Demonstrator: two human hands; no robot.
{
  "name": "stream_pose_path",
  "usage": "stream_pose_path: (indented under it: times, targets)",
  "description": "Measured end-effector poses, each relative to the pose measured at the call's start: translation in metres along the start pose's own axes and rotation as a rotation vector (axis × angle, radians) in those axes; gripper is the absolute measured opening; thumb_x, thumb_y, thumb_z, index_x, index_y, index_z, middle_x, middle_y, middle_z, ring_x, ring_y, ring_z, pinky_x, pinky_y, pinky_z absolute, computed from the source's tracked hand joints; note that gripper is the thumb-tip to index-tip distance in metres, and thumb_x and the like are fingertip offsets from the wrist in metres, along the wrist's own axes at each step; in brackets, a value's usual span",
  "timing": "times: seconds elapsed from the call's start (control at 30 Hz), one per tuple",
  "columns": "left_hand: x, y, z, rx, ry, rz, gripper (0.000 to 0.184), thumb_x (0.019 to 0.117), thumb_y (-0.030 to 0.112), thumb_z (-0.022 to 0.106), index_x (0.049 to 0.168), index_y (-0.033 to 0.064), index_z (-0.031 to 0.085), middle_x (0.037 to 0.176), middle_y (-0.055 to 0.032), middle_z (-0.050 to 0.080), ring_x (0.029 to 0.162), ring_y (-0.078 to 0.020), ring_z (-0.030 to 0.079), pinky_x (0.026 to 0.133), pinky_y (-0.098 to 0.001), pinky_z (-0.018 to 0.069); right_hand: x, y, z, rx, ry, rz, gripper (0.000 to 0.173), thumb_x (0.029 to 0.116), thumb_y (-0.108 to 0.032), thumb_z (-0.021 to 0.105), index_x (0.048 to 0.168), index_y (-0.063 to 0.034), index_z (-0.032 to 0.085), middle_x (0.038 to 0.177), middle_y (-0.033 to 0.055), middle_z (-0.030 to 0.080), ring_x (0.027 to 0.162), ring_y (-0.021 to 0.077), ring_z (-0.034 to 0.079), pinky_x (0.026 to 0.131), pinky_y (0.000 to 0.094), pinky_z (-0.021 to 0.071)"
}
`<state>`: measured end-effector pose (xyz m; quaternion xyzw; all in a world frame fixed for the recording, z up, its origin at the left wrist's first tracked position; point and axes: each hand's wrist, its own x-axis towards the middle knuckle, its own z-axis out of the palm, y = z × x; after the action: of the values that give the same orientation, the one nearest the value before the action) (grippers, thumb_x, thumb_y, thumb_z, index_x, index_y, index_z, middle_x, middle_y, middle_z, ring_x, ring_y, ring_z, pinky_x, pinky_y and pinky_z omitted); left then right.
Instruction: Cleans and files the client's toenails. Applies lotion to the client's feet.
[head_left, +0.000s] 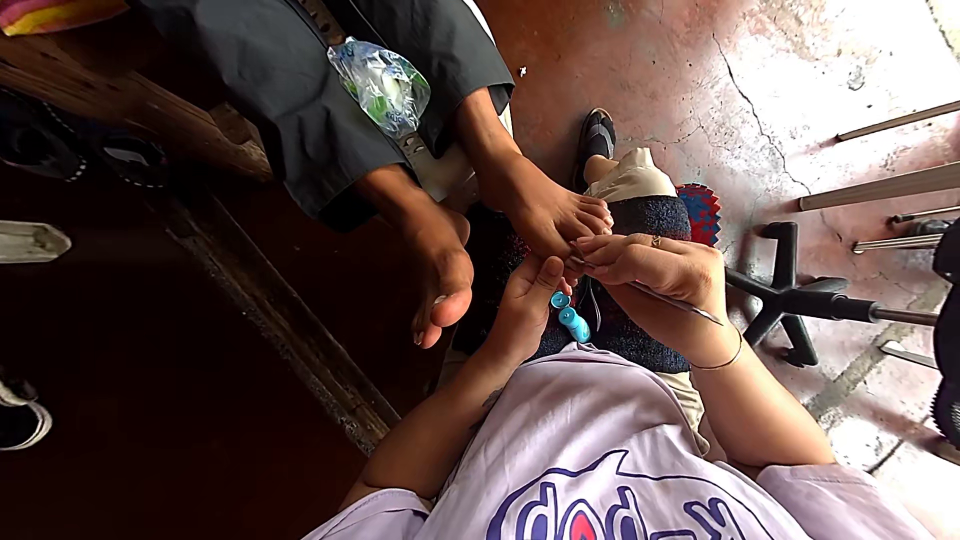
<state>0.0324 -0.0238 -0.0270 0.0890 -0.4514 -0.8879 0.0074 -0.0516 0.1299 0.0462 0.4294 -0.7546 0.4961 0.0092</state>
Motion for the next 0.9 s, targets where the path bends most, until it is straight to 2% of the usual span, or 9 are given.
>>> stream_pose_path:
  times: [0.13,0.27,0.37,0.5,0.63,0.9]
  targets:
    - [0.000,0.000,0.001,-0.013,-0.004,-0.001,0.019,0.1075,0.028,0.049,0.112,0.0173,0.065,0.099,0.0053,0.067,0.088,-0.0042,0.063,0.085,-0.0234,0.0537,0.001,0.002,-0.006,0.084,-0.014,0.028,0.010,0.0814,0.012,0.069,0.078,0.0031,0.070,0.090,0.0135,0.076,0.099,0.0202,0.075,0.094,0.0339,0.0614]
    - [0.000,0.000,0.000,0.005,0.001,0.002,0.019,0.1078,0.027,0.049,0.111,0.0182,0.065,0.098,0.0065,0.067,0.090,-0.0039,0.064,0.086,-0.0240,0.0542,0.000,0.002,-0.002,0.058,-0.024,-0.007,0.009,0.0843,0.010,0.068,0.080,0.0030,0.072,0.091,0.0144,0.076,0.099,0.0211,0.075,0.094,0.0349,0.0613]
    - [0.000,0.001,0.001,0.000,-0.006,0.000,0.019,0.1075,0.027,0.049,0.112,0.0182,0.065,0.099,0.0063,0.067,0.089,-0.0038,0.064,0.086,-0.0234,0.0538,0.001,0.002,-0.007,0.102,-0.033,0.022,0.009,0.0828,0.011,0.069,0.080,0.0031,0.071,0.092,0.0139,0.076,0.099,0.0200,0.075,0.094,0.0337,0.0616]
    - [0.000,0.000,0.001,0.017,-0.002,0.008,0.019,0.1080,0.027,0.048,0.111,0.0186,0.065,0.099,0.0067,0.067,0.091,-0.0036,0.064,0.087,-0.0242,0.0540,0.003,-0.001,-0.004,0.033,-0.042,-0.006,0.011,0.0842,0.011,0.067,0.080,0.0028,0.073,0.091,0.0141,0.076,0.099,0.0205,0.075,0.093,0.0336,0.0613]
    - [0.001,0.001,0.002,0.000,0.004,0.001,0.018,0.1078,0.025,0.048,0.111,0.0175,0.065,0.098,0.0059,0.067,0.088,-0.0041,0.063,0.085,-0.0233,0.0538,0.007,-0.001,-0.010,0.070,-0.057,0.057,0.009,0.0821,0.010,0.069,0.079,0.0023,0.072,0.091,0.0128,0.077,0.097,0.0186,0.076,0.091,0.0319,0.0622]
    - [0.001,0.001,0.003,0.014,0.014,-0.001,0.018,0.1078,0.024,0.048,0.108,0.0185,0.065,0.097,0.0074,0.067,0.087,-0.0032,0.063,0.084,-0.0230,0.0539,0.011,-0.005,-0.011,0.005,-0.085,0.058,0.011,0.0830,0.009,0.068,0.079,0.0011,0.073,0.092,0.0122,0.077,0.096,0.0171,0.076,0.089,0.0307,0.0624]
